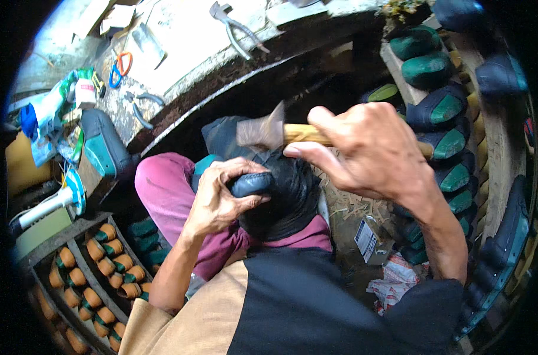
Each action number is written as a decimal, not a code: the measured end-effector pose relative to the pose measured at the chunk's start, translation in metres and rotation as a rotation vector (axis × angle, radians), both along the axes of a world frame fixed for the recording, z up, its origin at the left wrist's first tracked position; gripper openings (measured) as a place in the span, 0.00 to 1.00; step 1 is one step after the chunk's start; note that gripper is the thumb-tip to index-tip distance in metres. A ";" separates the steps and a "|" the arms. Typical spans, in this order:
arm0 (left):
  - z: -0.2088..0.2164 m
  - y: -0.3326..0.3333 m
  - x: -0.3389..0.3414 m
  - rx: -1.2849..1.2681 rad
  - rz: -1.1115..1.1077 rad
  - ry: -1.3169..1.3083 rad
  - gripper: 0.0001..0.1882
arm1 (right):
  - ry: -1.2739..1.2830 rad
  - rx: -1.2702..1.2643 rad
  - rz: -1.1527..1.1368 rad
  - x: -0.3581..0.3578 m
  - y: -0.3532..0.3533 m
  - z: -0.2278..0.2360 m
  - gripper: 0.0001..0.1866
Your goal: The person holds a black slip-on shoe and repeatedly uses a hammer and a curved metal tool to tap along the shoe's sole edge. They rotate the shoe and adjust their grip to work around the perimeter, occasionally switching between hammering and prying motions.
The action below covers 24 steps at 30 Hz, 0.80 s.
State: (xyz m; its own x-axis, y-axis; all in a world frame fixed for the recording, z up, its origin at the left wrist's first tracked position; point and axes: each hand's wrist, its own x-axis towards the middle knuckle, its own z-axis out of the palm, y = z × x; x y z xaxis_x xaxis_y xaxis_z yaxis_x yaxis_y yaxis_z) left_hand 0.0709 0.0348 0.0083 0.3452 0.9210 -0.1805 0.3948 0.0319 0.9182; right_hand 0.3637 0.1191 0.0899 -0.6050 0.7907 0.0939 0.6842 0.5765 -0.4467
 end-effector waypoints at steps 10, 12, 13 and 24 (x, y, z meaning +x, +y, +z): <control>0.006 0.010 -0.007 0.003 -0.077 -0.010 0.23 | 0.425 -0.049 -0.020 -0.014 -0.006 -0.001 0.18; 0.010 0.011 -0.010 -0.088 -0.062 0.008 0.22 | 0.547 -0.220 0.026 -0.014 -0.018 -0.013 0.16; 0.010 0.012 -0.012 -0.111 -0.078 -0.013 0.22 | 0.347 -0.319 0.014 -0.010 -0.024 -0.020 0.17; 0.023 0.004 -0.027 0.099 -0.079 -0.006 0.23 | 0.237 -0.457 -0.264 -0.006 -0.066 -0.058 0.19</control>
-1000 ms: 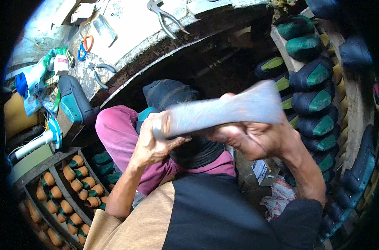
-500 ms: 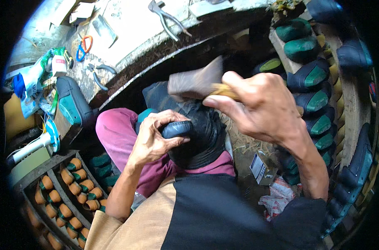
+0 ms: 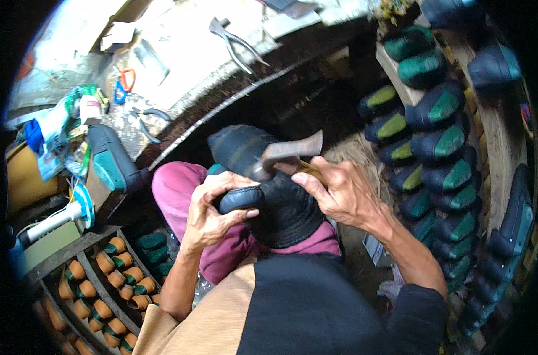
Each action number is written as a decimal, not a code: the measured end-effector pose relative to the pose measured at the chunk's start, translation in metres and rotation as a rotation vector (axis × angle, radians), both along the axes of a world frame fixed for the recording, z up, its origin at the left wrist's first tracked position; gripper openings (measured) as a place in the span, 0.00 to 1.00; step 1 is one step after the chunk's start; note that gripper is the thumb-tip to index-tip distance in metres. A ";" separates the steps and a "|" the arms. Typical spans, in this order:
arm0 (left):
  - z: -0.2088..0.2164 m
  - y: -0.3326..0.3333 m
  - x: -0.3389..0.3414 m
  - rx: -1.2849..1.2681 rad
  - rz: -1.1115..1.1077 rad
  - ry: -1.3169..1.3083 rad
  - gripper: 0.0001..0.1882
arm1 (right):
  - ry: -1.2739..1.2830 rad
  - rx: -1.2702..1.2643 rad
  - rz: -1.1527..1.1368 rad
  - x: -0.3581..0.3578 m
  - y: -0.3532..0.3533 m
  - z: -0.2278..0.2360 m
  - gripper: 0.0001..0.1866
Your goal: The person holds a black slip-on shoe and repeatedly uses a hammer and a curved metal tool to tap along the shoe's sole edge. They rotate the shoe and adjust their grip to work around the perimeter, occasionally switching between hammering and prying motions.
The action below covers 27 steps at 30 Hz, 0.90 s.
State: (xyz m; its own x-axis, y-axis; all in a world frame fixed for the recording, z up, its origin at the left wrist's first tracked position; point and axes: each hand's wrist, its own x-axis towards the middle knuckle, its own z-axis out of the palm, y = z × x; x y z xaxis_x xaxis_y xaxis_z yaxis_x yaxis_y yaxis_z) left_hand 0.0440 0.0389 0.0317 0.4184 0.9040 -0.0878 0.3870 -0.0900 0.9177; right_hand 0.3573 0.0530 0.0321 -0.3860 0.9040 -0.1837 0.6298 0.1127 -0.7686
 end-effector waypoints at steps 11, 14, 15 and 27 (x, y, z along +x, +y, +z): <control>0.034 -0.046 -0.065 -0.214 0.336 -0.630 0.27 | 0.567 0.014 0.060 -0.053 0.004 0.085 0.22; 0.028 -0.052 -0.066 -0.224 0.334 -0.614 0.27 | 0.446 0.084 0.179 -0.062 -0.004 0.083 0.20; 0.026 -0.051 -0.067 -0.219 0.332 -0.607 0.27 | 0.242 0.076 0.233 -0.062 -0.006 0.080 0.19; 0.022 -0.061 -0.062 -0.136 0.288 -0.614 0.26 | -0.126 0.230 0.260 -0.055 -0.033 0.088 0.10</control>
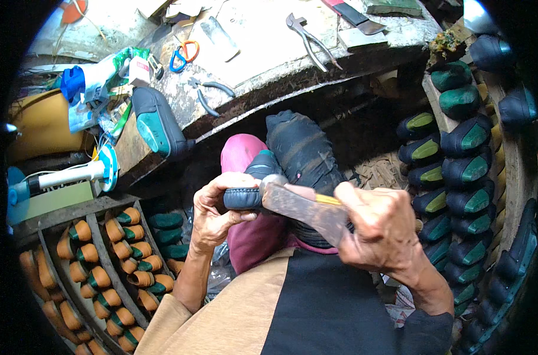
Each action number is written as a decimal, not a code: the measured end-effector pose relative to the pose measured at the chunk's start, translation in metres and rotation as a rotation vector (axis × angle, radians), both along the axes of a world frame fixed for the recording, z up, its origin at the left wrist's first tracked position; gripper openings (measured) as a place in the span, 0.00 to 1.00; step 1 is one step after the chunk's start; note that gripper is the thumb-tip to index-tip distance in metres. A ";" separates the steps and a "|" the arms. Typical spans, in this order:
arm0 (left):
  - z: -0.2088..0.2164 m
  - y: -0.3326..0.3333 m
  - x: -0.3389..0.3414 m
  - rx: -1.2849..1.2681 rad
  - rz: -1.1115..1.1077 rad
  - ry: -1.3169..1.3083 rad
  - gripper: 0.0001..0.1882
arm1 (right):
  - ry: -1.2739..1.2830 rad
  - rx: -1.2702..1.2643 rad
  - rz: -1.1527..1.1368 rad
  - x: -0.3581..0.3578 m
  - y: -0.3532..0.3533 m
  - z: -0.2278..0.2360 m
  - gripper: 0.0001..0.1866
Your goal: The person holds a black slip-on shoe and repeatedly uses a hammer and a curved metal tool to tap along the shoe's sole edge. They rotate the shoe and adjust their grip to work around the perimeter, occasionally switching between hammering and prying motions.
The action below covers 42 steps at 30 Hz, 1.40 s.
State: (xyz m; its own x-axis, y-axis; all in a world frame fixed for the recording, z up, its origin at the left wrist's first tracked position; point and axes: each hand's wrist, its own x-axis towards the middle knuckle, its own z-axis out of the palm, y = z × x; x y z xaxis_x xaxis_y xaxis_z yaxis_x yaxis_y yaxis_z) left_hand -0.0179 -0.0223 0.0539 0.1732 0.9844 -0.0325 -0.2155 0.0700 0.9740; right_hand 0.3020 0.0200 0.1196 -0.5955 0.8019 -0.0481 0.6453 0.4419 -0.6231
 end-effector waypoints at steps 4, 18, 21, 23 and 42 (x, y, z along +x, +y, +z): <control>-0.002 -0.001 0.001 0.015 0.003 0.015 0.27 | 0.310 0.103 -0.050 0.002 -0.002 -0.008 0.09; -0.008 0.010 0.018 0.079 -0.065 0.155 0.25 | 0.005 -0.028 -0.067 0.000 0.023 0.033 0.14; -0.013 0.010 0.021 0.107 -0.050 0.219 0.25 | 0.421 0.135 0.038 -0.005 0.029 0.025 0.16; -0.018 0.014 0.030 0.139 -0.043 0.250 0.25 | -0.035 -0.031 0.070 -0.004 0.036 0.020 0.18; 0.029 0.054 0.038 0.199 0.266 0.588 0.23 | 0.246 -0.509 -0.736 0.047 -0.064 -0.112 0.31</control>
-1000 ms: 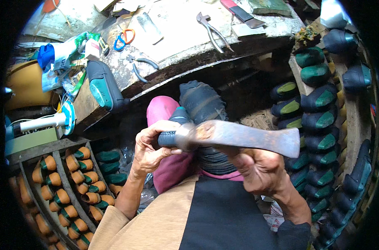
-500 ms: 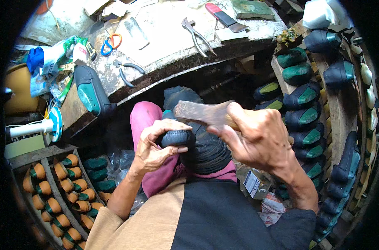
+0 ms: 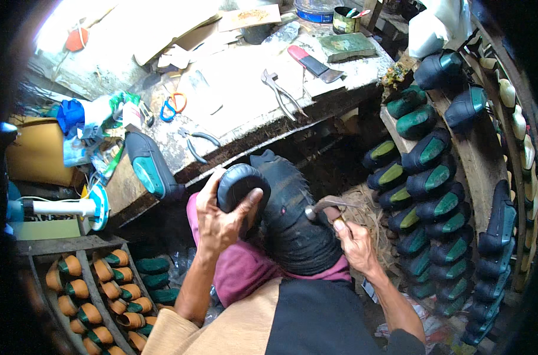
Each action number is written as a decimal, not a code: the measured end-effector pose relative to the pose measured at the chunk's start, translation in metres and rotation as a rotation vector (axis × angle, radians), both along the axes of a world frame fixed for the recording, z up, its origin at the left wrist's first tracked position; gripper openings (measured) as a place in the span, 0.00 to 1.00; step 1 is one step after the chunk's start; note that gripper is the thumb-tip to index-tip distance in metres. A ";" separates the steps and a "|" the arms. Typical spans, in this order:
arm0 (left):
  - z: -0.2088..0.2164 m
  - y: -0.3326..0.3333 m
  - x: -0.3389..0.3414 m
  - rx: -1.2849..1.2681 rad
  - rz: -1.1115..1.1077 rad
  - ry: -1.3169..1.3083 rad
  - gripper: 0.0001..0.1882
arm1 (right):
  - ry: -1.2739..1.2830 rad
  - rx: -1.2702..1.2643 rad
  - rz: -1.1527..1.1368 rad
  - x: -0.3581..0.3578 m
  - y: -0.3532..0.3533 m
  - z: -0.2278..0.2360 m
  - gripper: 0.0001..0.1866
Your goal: The person holds a black slip-on shoe and repeatedly uses a hammer and a curved metal tool to tap along the shoe's sole edge. They rotate the shoe and adjust their grip to work around the perimeter, occasionally switching between hammering and prying motions.
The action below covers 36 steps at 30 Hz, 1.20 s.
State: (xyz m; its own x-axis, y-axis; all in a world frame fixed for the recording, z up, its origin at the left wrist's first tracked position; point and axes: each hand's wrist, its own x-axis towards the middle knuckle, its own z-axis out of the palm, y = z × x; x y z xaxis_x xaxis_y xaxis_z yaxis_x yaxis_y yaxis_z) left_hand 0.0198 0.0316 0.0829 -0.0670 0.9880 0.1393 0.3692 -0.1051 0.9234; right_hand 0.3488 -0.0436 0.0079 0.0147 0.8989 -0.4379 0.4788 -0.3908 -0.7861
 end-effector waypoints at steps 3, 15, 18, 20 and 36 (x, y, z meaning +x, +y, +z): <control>0.019 -0.015 0.025 0.344 0.173 0.361 0.25 | 0.191 0.005 -0.079 0.002 -0.002 -0.010 0.31; -0.032 0.012 -0.001 -0.286 -0.276 0.464 0.47 | 0.361 -0.074 -0.297 0.041 0.048 0.008 0.26; -0.060 0.040 -0.025 -0.568 -0.440 0.173 0.55 | 0.323 0.115 -0.289 0.058 0.062 0.041 0.25; -0.076 0.037 -0.027 -0.565 -0.453 0.047 0.54 | 0.409 0.232 -0.315 0.061 0.069 0.070 0.24; -0.086 0.009 -0.017 -0.509 -0.361 0.141 0.58 | 0.486 0.034 -0.077 0.009 0.084 0.052 0.21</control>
State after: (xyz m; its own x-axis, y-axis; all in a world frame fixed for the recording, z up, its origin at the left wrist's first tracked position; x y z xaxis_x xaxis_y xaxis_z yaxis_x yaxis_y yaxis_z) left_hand 0.0023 0.0409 -0.0029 0.2676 0.8895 -0.3703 0.5142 0.1932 0.8356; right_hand 0.3582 0.0401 0.0602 -0.1168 0.9171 -0.3812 0.0245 -0.3810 -0.9242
